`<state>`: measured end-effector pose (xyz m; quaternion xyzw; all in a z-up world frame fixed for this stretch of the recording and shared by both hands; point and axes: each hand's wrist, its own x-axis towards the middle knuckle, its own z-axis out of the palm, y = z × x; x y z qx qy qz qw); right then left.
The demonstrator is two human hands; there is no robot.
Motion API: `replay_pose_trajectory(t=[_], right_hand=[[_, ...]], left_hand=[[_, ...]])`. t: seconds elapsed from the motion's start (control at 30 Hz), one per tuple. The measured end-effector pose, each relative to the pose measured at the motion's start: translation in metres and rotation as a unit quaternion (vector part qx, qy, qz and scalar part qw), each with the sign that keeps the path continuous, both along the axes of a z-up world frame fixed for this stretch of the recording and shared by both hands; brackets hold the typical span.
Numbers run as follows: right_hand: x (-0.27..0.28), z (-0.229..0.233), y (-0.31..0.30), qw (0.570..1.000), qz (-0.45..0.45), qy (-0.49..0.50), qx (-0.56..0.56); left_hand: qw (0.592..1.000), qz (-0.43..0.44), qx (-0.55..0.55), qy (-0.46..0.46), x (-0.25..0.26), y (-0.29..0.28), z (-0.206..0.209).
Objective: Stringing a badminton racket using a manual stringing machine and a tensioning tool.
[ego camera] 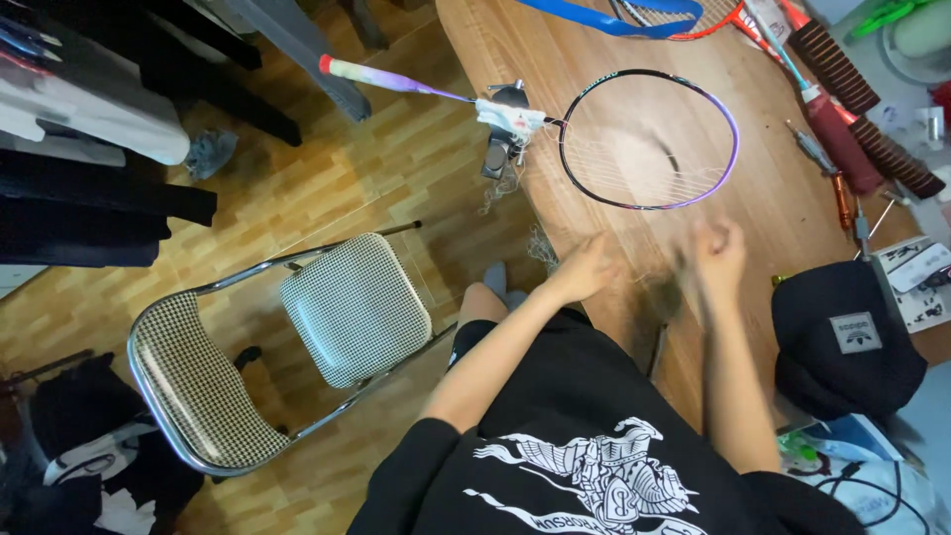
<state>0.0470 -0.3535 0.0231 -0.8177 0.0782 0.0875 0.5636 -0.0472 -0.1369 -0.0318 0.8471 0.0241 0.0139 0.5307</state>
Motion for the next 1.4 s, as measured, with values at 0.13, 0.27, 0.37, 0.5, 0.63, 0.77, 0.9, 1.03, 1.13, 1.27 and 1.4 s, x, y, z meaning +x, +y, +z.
replay_pose_trajectory(t=[0.13,0.27,0.37,0.5,0.63,0.77,0.9,1.03,1.13,1.27,1.4], right_hand=[[0.062,-0.047,-0.02,0.983,0.045,0.103,0.147],[0.05,-0.083,-0.014,0.99,0.055,0.059,0.119],[-0.025,-0.057,0.018,0.976,0.199,-0.078,-0.047],[-0.119,0.015,0.076,0.86,0.449,0.023,-0.24],[-0.145,-0.051,0.075,0.76,0.638,0.021,-0.119],[-0.127,-0.116,0.045,0.727,0.638,0.018,-0.253],[-0.069,0.009,0.033,0.868,0.483,0.09,-0.067],[-0.006,-0.002,-0.01,0.947,0.093,0.251,0.18],[0.044,0.011,-0.014,0.876,0.018,0.239,0.419],[0.071,0.028,0.001,0.921,0.052,0.278,0.268],[0.069,0.009,0.004,0.924,0.074,0.247,0.281]], left_hand=[[0.987,-0.098,-0.038,0.124,-0.019,-0.025,-0.042],[0.953,-0.167,-0.127,0.219,-0.075,-0.016,-0.066],[0.927,0.005,-0.191,0.323,-0.113,0.019,-0.084],[0.984,0.169,-0.017,0.061,-0.072,0.028,-0.014],[0.966,-0.069,-0.186,0.165,-0.01,-0.006,0.016],[0.952,-0.142,-0.172,0.212,-0.001,-0.019,0.002],[0.967,0.023,0.064,0.247,-0.031,0.056,0.08],[0.912,0.113,0.197,0.341,-0.107,0.118,0.041],[0.913,0.146,0.214,0.316,-0.137,0.136,0.052],[0.933,0.14,0.158,0.292,-0.145,0.129,0.06],[0.94,0.134,0.149,0.277,-0.137,0.124,0.075]])
